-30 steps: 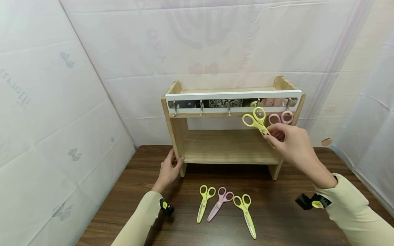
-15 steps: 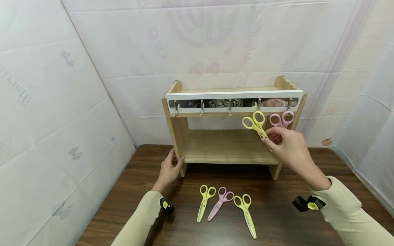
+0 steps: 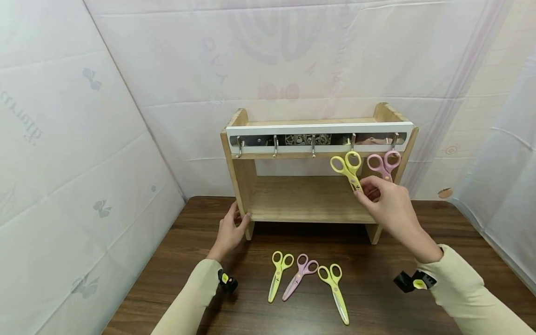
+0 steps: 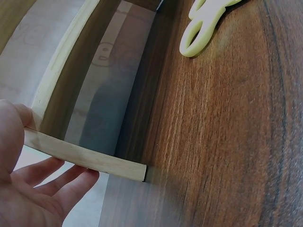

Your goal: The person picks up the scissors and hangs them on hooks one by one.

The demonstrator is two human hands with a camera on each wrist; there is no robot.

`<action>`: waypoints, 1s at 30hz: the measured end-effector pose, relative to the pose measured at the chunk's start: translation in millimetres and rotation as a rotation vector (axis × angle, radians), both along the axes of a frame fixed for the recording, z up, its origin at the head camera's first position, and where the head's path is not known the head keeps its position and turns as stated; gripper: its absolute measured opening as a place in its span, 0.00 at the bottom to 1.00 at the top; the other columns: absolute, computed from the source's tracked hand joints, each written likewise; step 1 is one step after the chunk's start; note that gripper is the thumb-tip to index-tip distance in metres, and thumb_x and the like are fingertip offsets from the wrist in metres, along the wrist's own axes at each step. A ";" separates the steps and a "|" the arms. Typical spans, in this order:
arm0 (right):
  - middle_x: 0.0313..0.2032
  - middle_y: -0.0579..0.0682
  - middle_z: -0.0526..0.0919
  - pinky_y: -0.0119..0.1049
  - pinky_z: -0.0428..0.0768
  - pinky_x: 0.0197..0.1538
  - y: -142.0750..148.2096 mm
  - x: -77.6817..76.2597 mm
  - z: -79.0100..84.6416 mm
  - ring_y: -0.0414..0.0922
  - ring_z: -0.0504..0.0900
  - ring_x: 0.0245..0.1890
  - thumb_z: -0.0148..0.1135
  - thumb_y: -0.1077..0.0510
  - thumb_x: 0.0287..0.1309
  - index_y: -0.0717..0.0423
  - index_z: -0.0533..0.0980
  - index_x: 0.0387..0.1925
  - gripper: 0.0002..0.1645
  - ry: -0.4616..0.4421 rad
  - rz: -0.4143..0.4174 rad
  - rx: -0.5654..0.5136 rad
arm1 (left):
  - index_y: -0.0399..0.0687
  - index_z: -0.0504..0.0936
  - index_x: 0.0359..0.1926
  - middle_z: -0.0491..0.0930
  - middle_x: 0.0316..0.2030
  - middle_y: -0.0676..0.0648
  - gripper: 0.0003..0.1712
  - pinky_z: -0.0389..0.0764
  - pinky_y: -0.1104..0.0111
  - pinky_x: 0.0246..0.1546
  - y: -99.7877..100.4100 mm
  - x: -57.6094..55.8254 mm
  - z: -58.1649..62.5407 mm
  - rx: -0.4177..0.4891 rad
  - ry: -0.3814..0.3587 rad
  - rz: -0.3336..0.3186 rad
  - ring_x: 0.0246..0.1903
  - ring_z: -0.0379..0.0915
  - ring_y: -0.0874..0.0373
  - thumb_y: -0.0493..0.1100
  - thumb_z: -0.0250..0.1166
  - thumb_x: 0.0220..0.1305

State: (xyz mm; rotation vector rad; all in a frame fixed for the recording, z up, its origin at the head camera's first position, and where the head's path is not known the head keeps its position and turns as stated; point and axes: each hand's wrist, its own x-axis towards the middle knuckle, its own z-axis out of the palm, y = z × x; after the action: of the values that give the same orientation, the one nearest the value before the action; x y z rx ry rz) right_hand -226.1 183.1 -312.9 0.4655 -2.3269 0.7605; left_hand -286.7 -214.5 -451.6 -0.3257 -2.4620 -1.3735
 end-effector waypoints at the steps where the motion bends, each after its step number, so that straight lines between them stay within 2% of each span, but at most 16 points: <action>1: 0.27 0.48 0.86 0.36 0.81 0.31 -0.5 -0.5 -1.8 0.45 0.85 0.26 0.74 0.63 0.59 0.59 0.85 0.37 0.05 0.000 0.000 -0.004 | 0.49 0.62 0.77 0.77 0.62 0.31 0.32 0.86 0.47 0.47 0.0 0.0 -0.3 0.002 0.000 0.001 0.57 0.80 0.38 0.47 0.60 0.78; 9: 0.29 0.52 0.88 0.44 0.85 0.32 -5.0 -4.3 -9.1 0.48 0.87 0.28 0.72 0.66 0.58 0.60 0.85 0.38 0.05 0.007 0.013 -0.040 | 0.49 0.62 0.77 0.76 0.63 0.34 0.33 0.87 0.49 0.46 -0.5 -2.0 -3.0 0.003 0.019 -0.002 0.56 0.80 0.38 0.47 0.60 0.78; 30: 0.28 0.53 0.88 0.41 0.83 0.32 -11.9 -10.7 -11.7 0.48 0.86 0.27 0.71 0.68 0.58 0.62 0.85 0.37 0.04 0.012 0.013 -0.052 | 0.49 0.62 0.77 0.77 0.62 0.33 0.32 0.87 0.49 0.46 0.0 -0.7 -0.4 0.003 0.002 0.001 0.57 0.80 0.40 0.46 0.59 0.78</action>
State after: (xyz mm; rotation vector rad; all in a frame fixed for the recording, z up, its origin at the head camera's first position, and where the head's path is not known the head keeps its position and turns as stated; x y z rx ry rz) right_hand -236.8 171.3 -324.6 0.4615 -2.2892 0.8203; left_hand -287.4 -214.5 -452.0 -0.3249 -2.4585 -1.3754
